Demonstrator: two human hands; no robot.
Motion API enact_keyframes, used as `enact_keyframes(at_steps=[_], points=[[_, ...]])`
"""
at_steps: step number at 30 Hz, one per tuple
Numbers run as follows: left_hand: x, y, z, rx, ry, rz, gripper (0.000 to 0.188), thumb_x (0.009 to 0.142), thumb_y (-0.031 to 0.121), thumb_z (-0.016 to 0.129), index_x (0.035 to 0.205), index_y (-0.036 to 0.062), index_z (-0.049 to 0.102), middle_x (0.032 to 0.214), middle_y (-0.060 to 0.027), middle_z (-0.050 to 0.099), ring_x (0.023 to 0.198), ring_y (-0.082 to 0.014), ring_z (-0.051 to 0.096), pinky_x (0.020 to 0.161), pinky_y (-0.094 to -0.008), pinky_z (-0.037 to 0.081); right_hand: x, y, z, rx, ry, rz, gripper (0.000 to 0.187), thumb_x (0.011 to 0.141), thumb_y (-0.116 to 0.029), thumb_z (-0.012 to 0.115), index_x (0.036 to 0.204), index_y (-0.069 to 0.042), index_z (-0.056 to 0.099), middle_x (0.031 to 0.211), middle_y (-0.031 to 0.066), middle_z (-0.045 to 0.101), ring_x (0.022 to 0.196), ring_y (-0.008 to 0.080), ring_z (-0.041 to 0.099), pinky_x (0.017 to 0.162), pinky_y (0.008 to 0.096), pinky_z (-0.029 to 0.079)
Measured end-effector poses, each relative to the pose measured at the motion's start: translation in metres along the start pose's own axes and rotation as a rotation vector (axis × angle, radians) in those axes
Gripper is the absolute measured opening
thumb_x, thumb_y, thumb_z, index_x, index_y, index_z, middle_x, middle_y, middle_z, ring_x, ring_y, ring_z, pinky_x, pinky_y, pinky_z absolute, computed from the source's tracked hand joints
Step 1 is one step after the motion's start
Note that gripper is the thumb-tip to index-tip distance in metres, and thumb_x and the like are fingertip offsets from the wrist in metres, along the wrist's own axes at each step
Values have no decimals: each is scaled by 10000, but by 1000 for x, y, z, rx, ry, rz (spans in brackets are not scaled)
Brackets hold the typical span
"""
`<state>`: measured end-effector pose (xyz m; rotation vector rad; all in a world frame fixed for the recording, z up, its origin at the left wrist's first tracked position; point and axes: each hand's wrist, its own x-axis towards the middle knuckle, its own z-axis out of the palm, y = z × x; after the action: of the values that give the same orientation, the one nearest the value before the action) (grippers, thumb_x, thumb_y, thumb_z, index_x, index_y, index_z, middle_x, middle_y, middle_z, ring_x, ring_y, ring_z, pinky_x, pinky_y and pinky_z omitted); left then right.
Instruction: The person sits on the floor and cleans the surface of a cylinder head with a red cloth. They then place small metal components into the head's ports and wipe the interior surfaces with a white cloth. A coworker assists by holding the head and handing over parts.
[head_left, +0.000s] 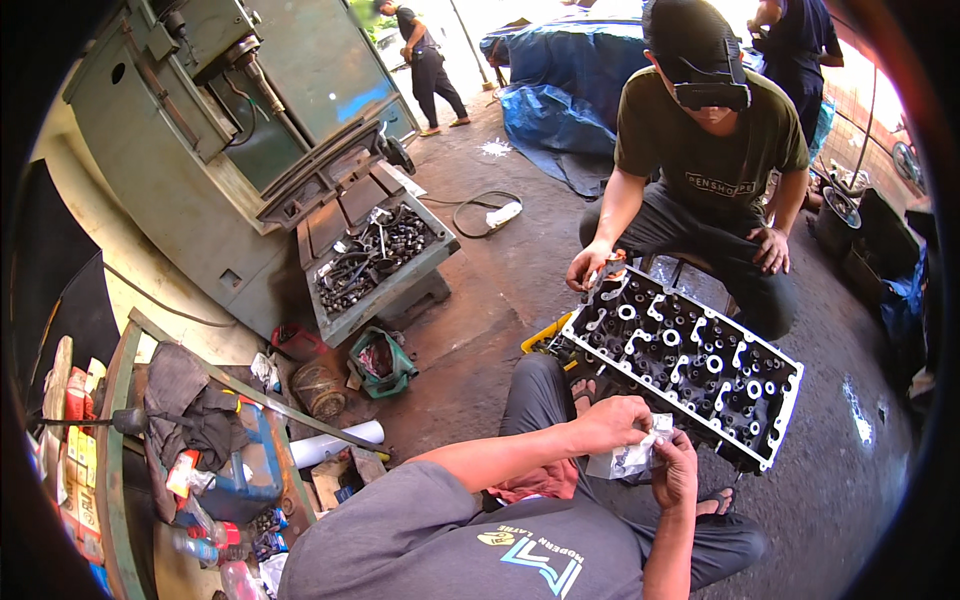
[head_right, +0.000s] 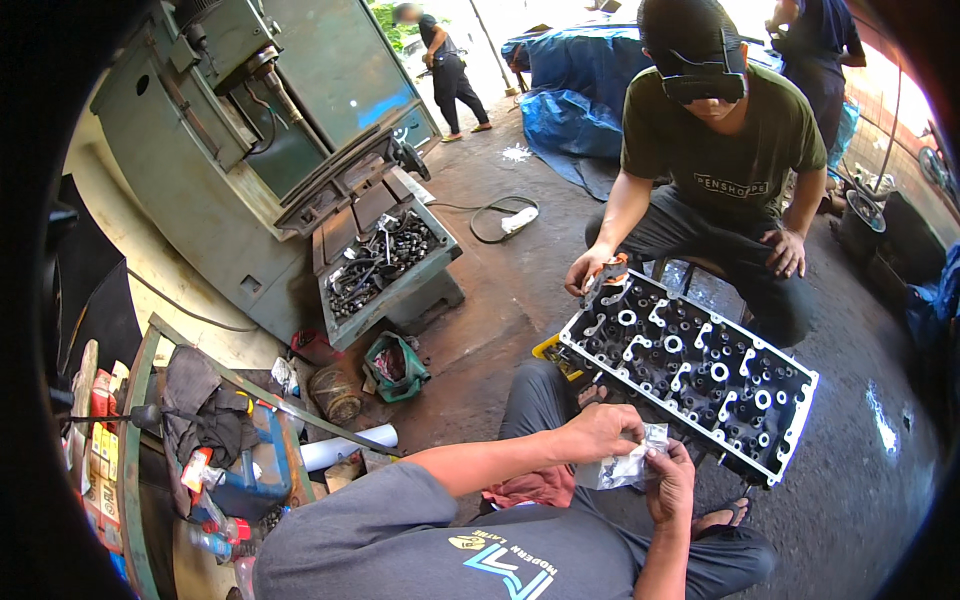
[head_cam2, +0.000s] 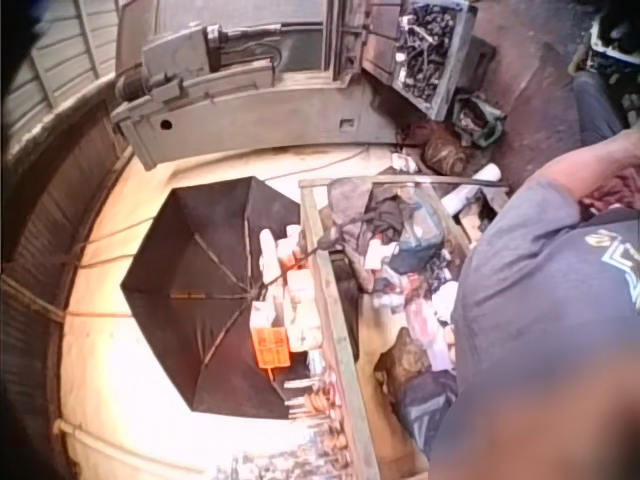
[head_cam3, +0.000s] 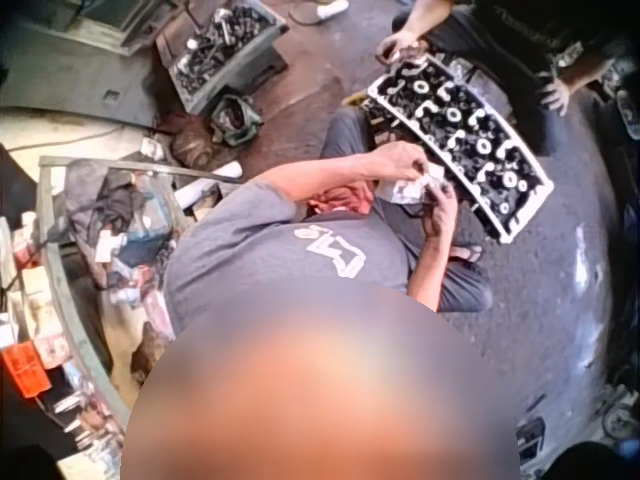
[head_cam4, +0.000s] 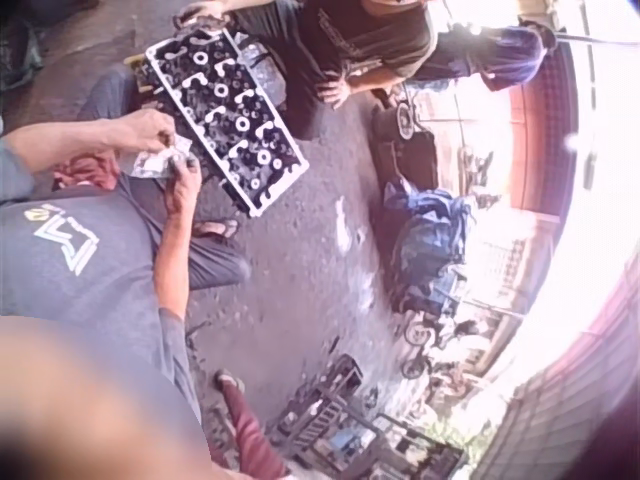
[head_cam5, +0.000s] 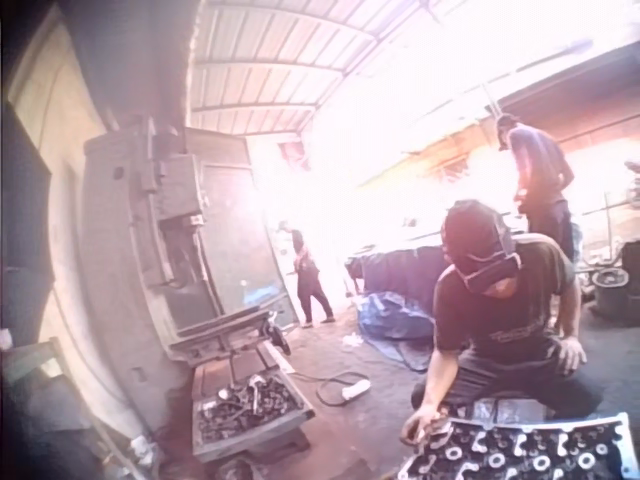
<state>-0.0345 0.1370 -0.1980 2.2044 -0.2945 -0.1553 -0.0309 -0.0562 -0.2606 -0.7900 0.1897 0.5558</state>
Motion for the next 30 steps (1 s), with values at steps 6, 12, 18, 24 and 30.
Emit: enact_keyframes(at_steps=[6,12,18,24,30], points=[[2,-1,-2,15,-35,-19,236,758,184,715,940,35,694,941,-122,669,884,-286,668,793,-365,515,-3,1,1,15,51,-4,278,824,25,699,1083,15,599,957,87,684,824,171,666,782,305,538],[5,-8,0,87,-57,-41,272,740,197,706,929,7,662,948,-148,665,904,-308,663,804,-382,516,-1,-1,6,-95,80,-52,336,808,68,659,1132,28,580,978,79,678,830,162,660,771,291,531],[5,-9,5,-3,-104,-94,300,712,205,703,934,8,659,954,-167,654,936,-331,649,814,-403,513,2,10,3,-142,119,-37,363,801,69,671,1143,7,564,998,69,659,857,157,639,784,292,513],[6,-9,1,43,-132,-32,275,722,200,694,917,11,655,943,-149,650,908,-319,649,798,-402,508,-1,11,5,-117,111,-23,347,826,33,690,1148,1,566,1002,64,651,864,164,639,789,299,519],[7,-7,-3,59,-104,14,251,722,180,693,910,17,659,938,-132,658,885,-297,658,783,-390,513,-2,5,8,-119,111,-30,296,856,-13,678,1140,-5,594,996,56,658,866,153,637,781,293,522]])
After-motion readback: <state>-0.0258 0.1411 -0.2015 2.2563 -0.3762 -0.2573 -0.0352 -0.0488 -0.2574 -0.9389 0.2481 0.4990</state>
